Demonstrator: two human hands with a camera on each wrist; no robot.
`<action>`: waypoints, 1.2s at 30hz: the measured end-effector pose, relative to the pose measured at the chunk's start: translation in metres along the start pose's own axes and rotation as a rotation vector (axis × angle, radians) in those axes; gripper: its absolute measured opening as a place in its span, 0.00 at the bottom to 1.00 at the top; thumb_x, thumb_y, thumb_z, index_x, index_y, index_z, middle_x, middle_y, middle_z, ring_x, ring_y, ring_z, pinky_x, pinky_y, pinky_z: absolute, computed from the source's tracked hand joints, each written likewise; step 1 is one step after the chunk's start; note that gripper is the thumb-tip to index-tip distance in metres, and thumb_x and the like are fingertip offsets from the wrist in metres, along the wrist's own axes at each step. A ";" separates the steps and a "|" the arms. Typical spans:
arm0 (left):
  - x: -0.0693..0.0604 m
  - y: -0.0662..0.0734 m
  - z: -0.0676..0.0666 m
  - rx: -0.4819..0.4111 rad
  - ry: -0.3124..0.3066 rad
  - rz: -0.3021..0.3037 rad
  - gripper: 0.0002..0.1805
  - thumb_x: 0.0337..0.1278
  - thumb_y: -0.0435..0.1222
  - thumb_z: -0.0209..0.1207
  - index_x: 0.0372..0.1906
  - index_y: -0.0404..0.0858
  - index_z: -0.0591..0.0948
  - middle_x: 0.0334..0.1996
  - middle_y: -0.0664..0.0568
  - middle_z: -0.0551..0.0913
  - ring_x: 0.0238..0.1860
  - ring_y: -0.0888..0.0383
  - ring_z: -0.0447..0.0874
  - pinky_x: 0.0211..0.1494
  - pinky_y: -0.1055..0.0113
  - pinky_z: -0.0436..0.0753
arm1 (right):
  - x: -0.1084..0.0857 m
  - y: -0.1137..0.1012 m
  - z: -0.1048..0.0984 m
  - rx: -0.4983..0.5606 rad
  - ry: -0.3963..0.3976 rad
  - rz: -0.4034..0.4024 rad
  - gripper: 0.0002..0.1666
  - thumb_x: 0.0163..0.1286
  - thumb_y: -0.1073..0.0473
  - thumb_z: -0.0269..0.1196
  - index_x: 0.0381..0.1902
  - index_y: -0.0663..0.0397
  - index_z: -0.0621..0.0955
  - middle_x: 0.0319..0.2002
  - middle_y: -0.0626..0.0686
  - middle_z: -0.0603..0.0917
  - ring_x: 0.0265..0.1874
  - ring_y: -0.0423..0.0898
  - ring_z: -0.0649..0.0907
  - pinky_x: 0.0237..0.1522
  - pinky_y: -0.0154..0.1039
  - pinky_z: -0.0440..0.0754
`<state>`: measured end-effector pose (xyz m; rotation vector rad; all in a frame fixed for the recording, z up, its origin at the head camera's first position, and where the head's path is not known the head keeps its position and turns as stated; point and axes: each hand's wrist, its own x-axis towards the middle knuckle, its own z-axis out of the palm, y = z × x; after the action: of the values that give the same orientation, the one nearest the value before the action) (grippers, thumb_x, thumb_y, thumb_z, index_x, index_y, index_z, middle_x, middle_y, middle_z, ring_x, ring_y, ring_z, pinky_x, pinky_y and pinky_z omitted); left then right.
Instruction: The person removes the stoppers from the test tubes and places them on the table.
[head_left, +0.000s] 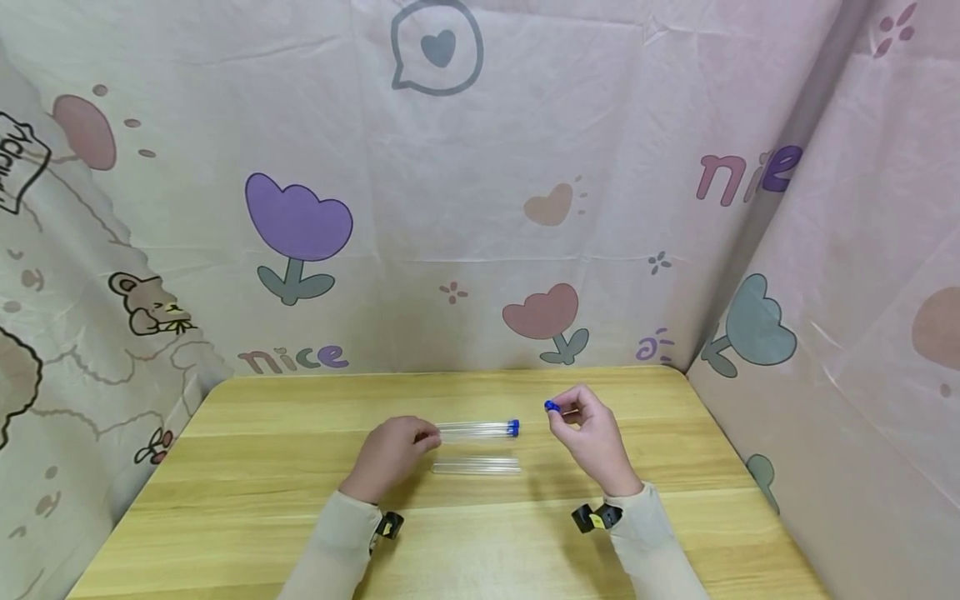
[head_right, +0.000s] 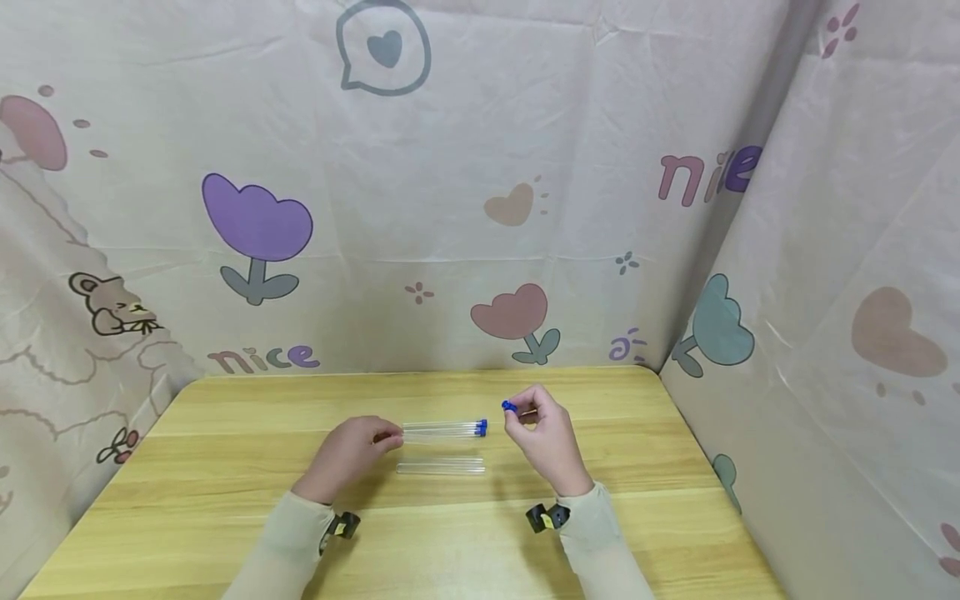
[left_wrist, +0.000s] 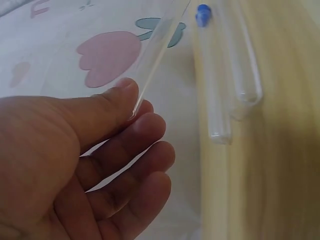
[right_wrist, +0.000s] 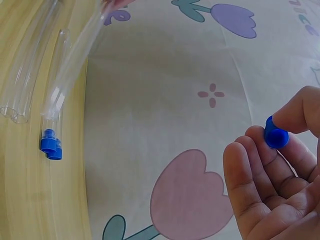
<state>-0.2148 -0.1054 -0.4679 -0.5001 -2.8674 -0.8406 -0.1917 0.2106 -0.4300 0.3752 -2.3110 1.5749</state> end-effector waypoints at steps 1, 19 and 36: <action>0.000 -0.001 0.002 -0.005 -0.003 -0.009 0.04 0.65 0.41 0.68 0.38 0.47 0.91 0.37 0.60 0.89 0.38 0.61 0.85 0.47 0.57 0.86 | 0.000 0.000 0.000 0.000 -0.001 0.001 0.08 0.70 0.69 0.67 0.42 0.54 0.81 0.41 0.52 0.86 0.39 0.47 0.84 0.42 0.35 0.84; 0.001 -0.014 0.019 0.014 -0.050 -0.019 0.07 0.65 0.36 0.68 0.45 0.42 0.90 0.40 0.54 0.89 0.40 0.56 0.85 0.49 0.54 0.85 | 0.000 0.000 0.001 -0.034 -0.018 0.003 0.18 0.71 0.68 0.66 0.57 0.52 0.83 0.42 0.50 0.86 0.40 0.46 0.84 0.43 0.37 0.84; 0.001 -0.021 0.027 0.003 -0.091 -0.035 0.03 0.64 0.38 0.70 0.37 0.43 0.89 0.34 0.60 0.86 0.36 0.61 0.80 0.47 0.56 0.84 | 0.000 0.003 -0.001 -0.045 -0.026 0.022 0.07 0.74 0.62 0.66 0.49 0.52 0.84 0.43 0.53 0.88 0.42 0.45 0.84 0.46 0.35 0.82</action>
<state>-0.2231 -0.1072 -0.5012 -0.5019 -2.9684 -0.8392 -0.1925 0.2127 -0.4323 0.3625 -2.3739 1.5337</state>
